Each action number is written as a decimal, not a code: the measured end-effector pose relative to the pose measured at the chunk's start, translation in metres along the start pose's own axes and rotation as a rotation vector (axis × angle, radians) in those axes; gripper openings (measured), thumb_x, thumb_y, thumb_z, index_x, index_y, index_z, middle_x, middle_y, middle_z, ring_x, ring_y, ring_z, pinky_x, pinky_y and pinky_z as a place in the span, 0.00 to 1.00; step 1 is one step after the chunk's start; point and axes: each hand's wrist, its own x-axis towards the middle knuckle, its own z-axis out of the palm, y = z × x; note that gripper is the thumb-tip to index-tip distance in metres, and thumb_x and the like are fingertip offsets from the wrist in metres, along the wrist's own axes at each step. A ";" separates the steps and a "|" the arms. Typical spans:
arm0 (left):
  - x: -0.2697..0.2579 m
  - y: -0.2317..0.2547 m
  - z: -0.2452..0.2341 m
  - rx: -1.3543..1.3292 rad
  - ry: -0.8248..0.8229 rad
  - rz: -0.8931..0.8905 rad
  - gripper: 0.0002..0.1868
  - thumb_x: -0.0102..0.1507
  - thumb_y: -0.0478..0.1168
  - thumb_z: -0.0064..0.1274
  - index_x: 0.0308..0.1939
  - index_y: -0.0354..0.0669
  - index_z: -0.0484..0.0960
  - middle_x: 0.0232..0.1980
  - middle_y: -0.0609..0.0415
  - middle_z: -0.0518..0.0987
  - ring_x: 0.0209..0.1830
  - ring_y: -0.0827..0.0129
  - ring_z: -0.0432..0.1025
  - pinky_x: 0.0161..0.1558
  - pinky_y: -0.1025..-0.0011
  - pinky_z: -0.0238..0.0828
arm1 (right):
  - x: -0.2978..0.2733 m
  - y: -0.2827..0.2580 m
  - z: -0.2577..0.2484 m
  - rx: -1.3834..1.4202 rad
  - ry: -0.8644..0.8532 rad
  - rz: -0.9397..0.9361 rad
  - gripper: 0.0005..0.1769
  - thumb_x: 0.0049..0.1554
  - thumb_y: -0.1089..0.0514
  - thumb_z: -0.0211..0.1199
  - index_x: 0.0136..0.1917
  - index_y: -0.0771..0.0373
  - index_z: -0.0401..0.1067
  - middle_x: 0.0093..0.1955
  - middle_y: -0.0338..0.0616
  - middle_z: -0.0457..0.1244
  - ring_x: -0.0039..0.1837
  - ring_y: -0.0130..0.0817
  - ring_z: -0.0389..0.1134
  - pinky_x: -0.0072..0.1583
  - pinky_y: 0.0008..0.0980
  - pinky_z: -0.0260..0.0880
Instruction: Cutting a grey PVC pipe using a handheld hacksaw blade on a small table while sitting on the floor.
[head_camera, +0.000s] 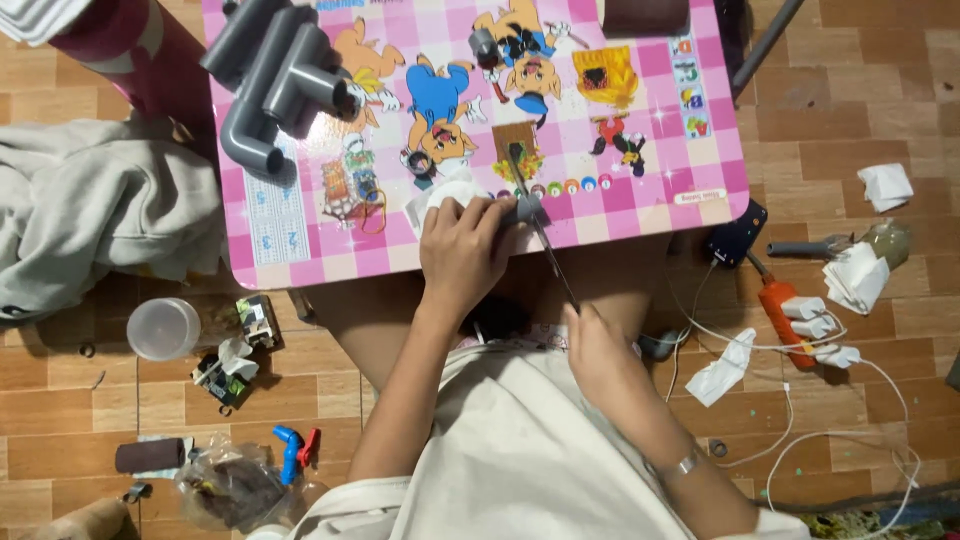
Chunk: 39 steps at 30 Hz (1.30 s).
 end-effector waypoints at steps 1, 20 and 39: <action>0.000 0.001 0.000 -0.004 -0.009 -0.006 0.12 0.56 0.45 0.62 0.43 0.54 0.83 0.35 0.62 0.77 0.28 0.69 0.63 0.33 0.72 0.58 | 0.017 0.003 0.008 0.033 0.063 -0.063 0.25 0.67 0.47 0.37 0.51 0.68 0.67 0.37 0.70 0.67 0.45 0.61 0.72 0.45 0.54 0.72; 0.009 -0.010 0.003 -0.025 -0.122 0.006 0.14 0.58 0.49 0.60 0.45 0.51 0.84 0.37 0.59 0.80 0.30 0.66 0.66 0.36 0.70 0.61 | 0.003 -0.006 -0.031 0.144 -0.115 -0.030 0.33 0.66 0.44 0.37 0.69 0.74 0.58 0.54 0.72 0.66 0.60 0.59 0.68 0.59 0.55 0.69; -0.057 0.027 0.042 0.073 0.144 0.190 0.15 0.64 0.48 0.48 0.53 0.59 0.83 0.51 0.60 0.77 0.48 0.68 0.66 0.50 0.72 0.61 | 0.053 0.013 -0.043 0.132 0.063 -0.060 0.20 0.65 0.49 0.45 0.49 0.66 0.71 0.40 0.56 0.71 0.47 0.52 0.74 0.47 0.46 0.75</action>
